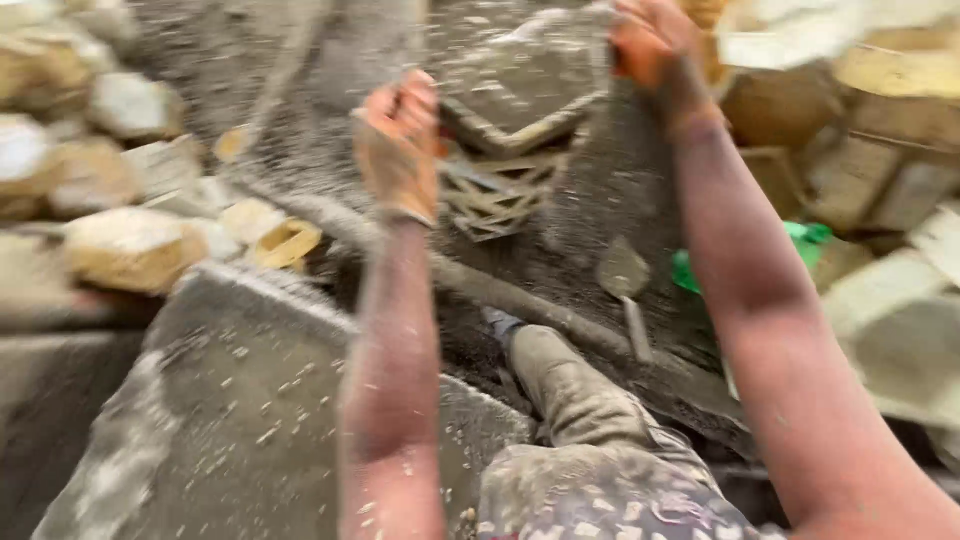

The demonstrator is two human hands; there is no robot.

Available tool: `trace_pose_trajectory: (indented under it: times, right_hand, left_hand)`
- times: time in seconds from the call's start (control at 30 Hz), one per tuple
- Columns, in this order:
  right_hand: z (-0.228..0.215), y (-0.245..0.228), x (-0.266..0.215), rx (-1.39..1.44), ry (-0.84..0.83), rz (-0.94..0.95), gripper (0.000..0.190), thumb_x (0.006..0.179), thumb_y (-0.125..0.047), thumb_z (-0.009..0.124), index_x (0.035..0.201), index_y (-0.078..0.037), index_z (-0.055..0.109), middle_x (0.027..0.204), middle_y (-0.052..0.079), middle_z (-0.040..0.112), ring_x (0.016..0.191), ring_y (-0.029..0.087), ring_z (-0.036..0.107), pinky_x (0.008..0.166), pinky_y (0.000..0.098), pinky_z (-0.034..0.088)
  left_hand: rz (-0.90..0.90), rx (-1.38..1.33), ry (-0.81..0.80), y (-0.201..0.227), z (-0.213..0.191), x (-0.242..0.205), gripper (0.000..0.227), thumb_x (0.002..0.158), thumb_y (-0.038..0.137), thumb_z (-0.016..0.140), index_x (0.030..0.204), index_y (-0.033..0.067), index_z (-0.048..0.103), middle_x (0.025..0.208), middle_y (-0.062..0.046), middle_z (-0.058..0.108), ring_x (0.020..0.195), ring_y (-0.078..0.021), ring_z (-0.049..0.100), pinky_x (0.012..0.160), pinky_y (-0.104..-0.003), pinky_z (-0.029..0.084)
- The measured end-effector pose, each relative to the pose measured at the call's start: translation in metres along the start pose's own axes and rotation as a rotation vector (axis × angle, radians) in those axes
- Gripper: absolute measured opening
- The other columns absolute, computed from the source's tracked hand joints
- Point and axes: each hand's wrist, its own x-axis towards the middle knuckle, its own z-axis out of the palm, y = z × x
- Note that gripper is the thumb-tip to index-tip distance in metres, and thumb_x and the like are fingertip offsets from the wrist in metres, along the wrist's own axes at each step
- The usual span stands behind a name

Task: Casting hexagonal concrete tiles using molds and a trowel.

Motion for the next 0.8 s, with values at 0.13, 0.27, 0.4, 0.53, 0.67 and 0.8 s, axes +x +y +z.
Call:
trace_pose_trajectory:
  times: [0.13, 0.27, 0.4, 0.53, 0.67, 0.8]
  right_hand:
    - [0.031, 0.029, -0.126, -0.614, 0.21, -0.142, 0.021, 0.116, -0.009, 0.062, 0.132, 0.005, 0.06, 0.125, 0.028, 0.064, 0.115, 0.044, 0.065, 0.095, 0.0508, 0.057]
    - [0.083, 0.174, -0.4, -0.655, -0.012, 0.452, 0.081, 0.09, -0.052, 0.071, 0.147, 0.004, 0.055, 0.129, 0.04, 0.059, 0.113, 0.057, 0.058, 0.092, 0.0611, 0.049]
    - [0.105, 0.213, -0.473, -0.749, -0.461, 1.169, 0.078, 0.08, -0.059, 0.074, 0.126, 0.004, 0.069, 0.123, 0.035, 0.07, 0.122, 0.045, 0.065, 0.103, 0.0498, 0.051]
    - [0.092, 0.223, -0.449, -0.446, -0.469, 1.241, 0.035, 0.095, -0.028, 0.063, 0.11, 0.003, 0.061, 0.108, 0.021, 0.052, 0.103, 0.031, 0.05, 0.085, 0.0386, 0.042]
    - [0.092, 0.247, -0.434, 0.146, -0.03, 1.619, 0.023, 0.093, -0.027, 0.069, 0.1, -0.006, 0.064, 0.083, 0.014, 0.062, 0.076, 0.027, 0.062, 0.064, 0.047, 0.05]
    - [0.1, 0.219, -0.4, 0.055, -0.341, 1.56, 0.006, 0.09, -0.021, 0.056, 0.091, -0.015, 0.056, 0.07, 0.008, 0.058, 0.055, 0.027, 0.055, 0.048, 0.0458, 0.046]
  left_hand:
    - [-0.059, -0.594, 0.061, -0.089, -0.104, -0.063, 0.048, 0.111, 0.029, 0.06, 0.147, -0.002, 0.056, 0.122, -0.017, 0.058, 0.103, -0.0264, 0.053, 0.079, -0.036, 0.049]
    - [-0.049, 0.759, 0.185, -0.126, -0.151, -0.238, 0.039, 0.101, 0.028, 0.056, 0.129, 0.004, 0.069, 0.094, -0.023, 0.071, 0.087, -0.0286, 0.07, 0.08, -0.039, 0.054]
    - [0.058, 0.999, 0.442, -0.306, -0.249, -0.402, 0.035, 0.082, 0.027, 0.074, 0.112, 0.0095, 0.074, 0.106, -0.018, 0.075, 0.098, -0.0381, 0.071, 0.087, -0.047, 0.056]
    - [0.025, 1.162, 0.483, -0.367, -0.304, -0.504, 0.038, 0.07, 0.029, 0.077, 0.106, 0.0173, 0.076, 0.099, -0.013, 0.075, 0.089, -0.0352, 0.072, 0.081, -0.047, 0.057]
    - [-0.15, 1.332, 0.655, -0.287, -0.296, -0.498, 0.031, 0.082, 0.028, 0.069, 0.109, 0.0135, 0.07, 0.111, -0.01, 0.072, 0.103, -0.0336, 0.068, 0.086, -0.048, 0.054]
    - [-0.301, 1.221, 0.813, -0.239, -0.285, -0.511, 0.043, 0.086, 0.032, 0.067, 0.123, 0.0104, 0.066, 0.128, -0.012, 0.065, 0.119, -0.0348, 0.058, 0.101, -0.049, 0.044]
